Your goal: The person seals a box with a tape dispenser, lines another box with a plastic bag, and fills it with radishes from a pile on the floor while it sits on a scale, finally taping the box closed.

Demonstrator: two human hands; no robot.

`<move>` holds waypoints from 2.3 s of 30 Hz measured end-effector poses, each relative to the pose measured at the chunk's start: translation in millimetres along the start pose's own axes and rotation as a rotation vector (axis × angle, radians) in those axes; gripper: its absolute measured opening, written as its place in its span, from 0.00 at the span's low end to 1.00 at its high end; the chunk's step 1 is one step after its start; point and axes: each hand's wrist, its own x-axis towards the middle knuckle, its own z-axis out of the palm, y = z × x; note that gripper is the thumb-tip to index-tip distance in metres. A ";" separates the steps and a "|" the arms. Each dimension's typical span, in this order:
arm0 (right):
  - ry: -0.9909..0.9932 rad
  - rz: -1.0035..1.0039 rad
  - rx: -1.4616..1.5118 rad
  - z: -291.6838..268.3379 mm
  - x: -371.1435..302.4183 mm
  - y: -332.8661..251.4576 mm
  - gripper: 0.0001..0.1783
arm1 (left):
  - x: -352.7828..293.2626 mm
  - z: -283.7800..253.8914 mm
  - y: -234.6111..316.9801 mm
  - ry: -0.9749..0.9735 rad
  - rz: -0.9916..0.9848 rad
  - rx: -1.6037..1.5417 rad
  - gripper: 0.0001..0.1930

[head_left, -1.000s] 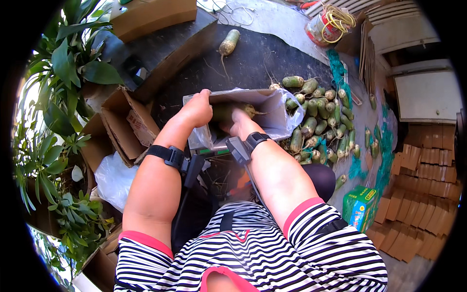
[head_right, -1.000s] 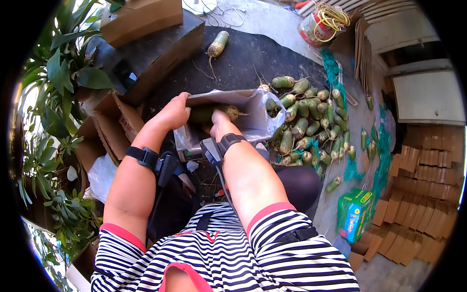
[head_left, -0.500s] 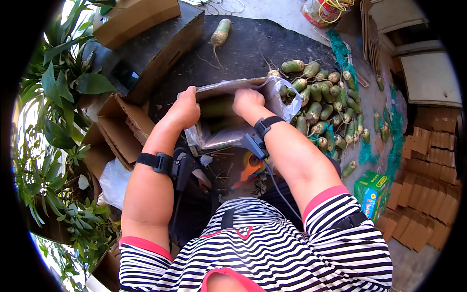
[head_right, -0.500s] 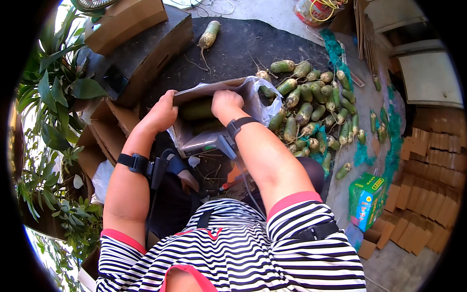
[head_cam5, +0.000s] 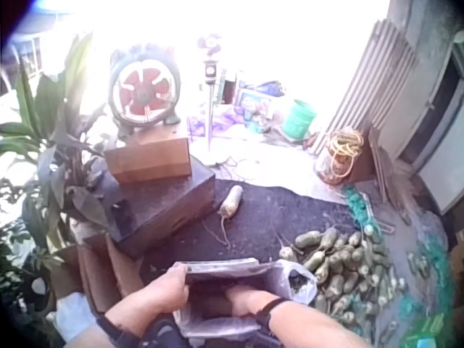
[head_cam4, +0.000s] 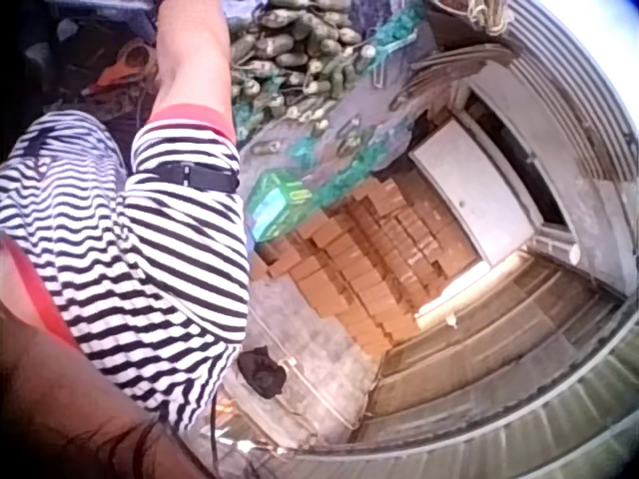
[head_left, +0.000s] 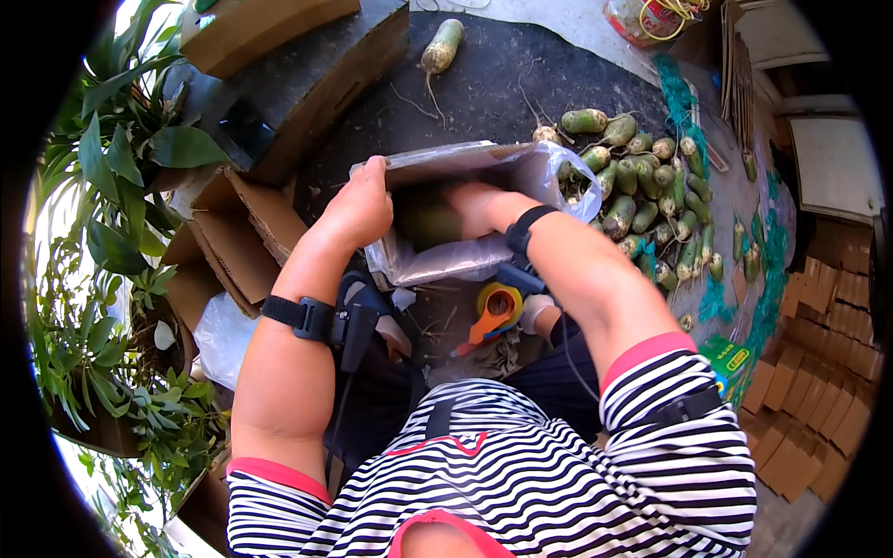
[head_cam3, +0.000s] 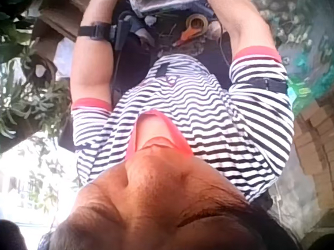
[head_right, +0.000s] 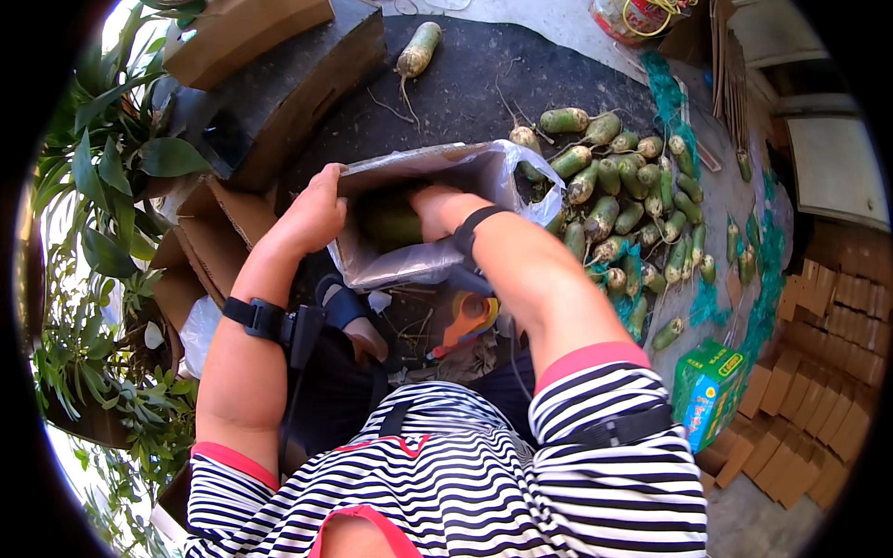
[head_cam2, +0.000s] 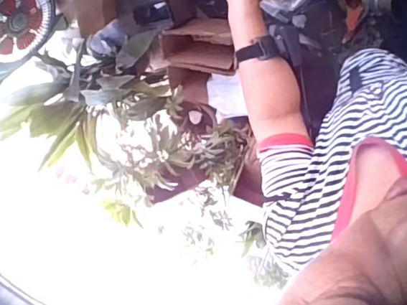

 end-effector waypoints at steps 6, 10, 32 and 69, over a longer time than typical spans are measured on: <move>-0.067 -0.203 0.346 3.5 -14.7 -1.2 0.44 | 1.3 -0.5 -1.1 -0.041 -0.036 0.046 0.20; -0.017 -0.238 0.174 12.2 -5.6 -6.3 0.45 | 2.3 -2.2 5.9 -0.044 -0.022 0.063 0.21; 1.383 0.865 1.856 335.8 -328.2 196.8 0.15 | 22.7 32.6 -44.9 0.207 0.135 0.048 0.26; 0.673 1.654 1.672 388.4 -99.1 159.1 0.45 | 18.9 40.1 -38.5 0.389 0.028 0.113 0.25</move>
